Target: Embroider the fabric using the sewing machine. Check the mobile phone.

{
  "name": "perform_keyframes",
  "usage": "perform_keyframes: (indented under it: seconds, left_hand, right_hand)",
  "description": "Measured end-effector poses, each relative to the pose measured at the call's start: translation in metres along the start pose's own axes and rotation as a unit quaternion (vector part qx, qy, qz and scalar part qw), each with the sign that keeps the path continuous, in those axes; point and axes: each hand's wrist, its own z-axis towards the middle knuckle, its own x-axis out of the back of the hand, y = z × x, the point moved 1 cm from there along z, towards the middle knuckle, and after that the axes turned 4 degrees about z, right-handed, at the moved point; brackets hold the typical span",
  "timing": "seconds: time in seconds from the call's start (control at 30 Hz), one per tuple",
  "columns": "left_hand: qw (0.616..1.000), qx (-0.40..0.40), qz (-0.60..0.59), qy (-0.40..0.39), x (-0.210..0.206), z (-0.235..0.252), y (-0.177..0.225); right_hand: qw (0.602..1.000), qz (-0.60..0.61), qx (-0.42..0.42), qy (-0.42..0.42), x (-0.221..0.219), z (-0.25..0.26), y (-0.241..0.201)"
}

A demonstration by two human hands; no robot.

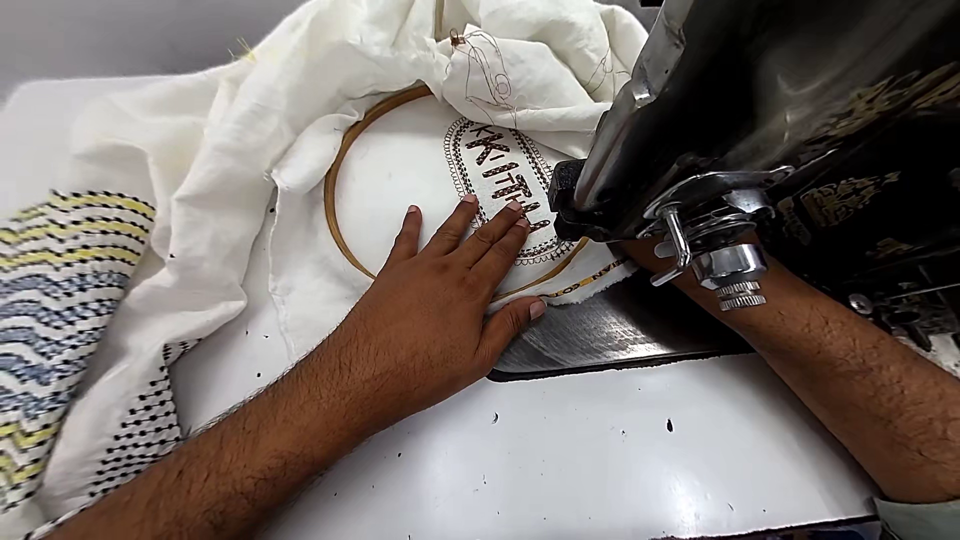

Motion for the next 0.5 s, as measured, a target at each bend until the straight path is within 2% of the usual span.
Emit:
perform_keyframes:
  seconds: [0.07, 0.1, 0.13, 0.17, 0.2, 0.23, 0.3, 0.4, 0.5]
  left_hand:
    - [1.000, -0.001, 0.001, 0.005, -0.001, 0.001, 0.000]
    - [1.000, -0.002, 0.000, 0.005, -0.001, 0.001, 0.000]
    - [1.000, -0.002, 0.000, 0.006, -0.001, 0.001, 0.001]
    - [1.000, -0.002, -0.001, 0.008, -0.001, 0.001, 0.002]
    - [1.000, -0.002, -0.003, 0.008, -0.001, 0.001, 0.002]
    - [1.000, -0.002, -0.004, 0.008, -0.001, 0.001, 0.003]
    - [1.000, -0.004, -0.003, 0.008, 0.000, 0.001, 0.004]
    - [1.000, -0.005, -0.003, 0.007, 0.000, 0.000, 0.005]
    - [1.000, -0.005, -0.002, 0.006, 0.000, 0.001, 0.004]
  right_hand:
    - [0.996, 0.003, 0.067, 0.064, -0.002, 0.002, -0.005]
    - [0.990, 0.012, 0.099, 0.096, 0.005, 0.005, -0.020]
    - [0.991, 0.019, 0.092, 0.097, 0.023, 0.009, -0.051]
    - [0.999, 0.009, -0.015, -0.038, 0.065, 0.017, -0.104]
    - [0.996, 0.011, -0.057, -0.064, 0.082, 0.024, -0.133]
    - [0.996, 0.012, -0.068, -0.050, 0.085, 0.026, -0.145]
    - [0.998, 0.010, -0.062, -0.027, 0.084, 0.027, -0.146]
    - [0.999, 0.002, -0.027, -0.031, 0.084, 0.022, -0.140]
    - [0.998, 0.004, -0.040, -0.051, 0.086, 0.021, -0.139]
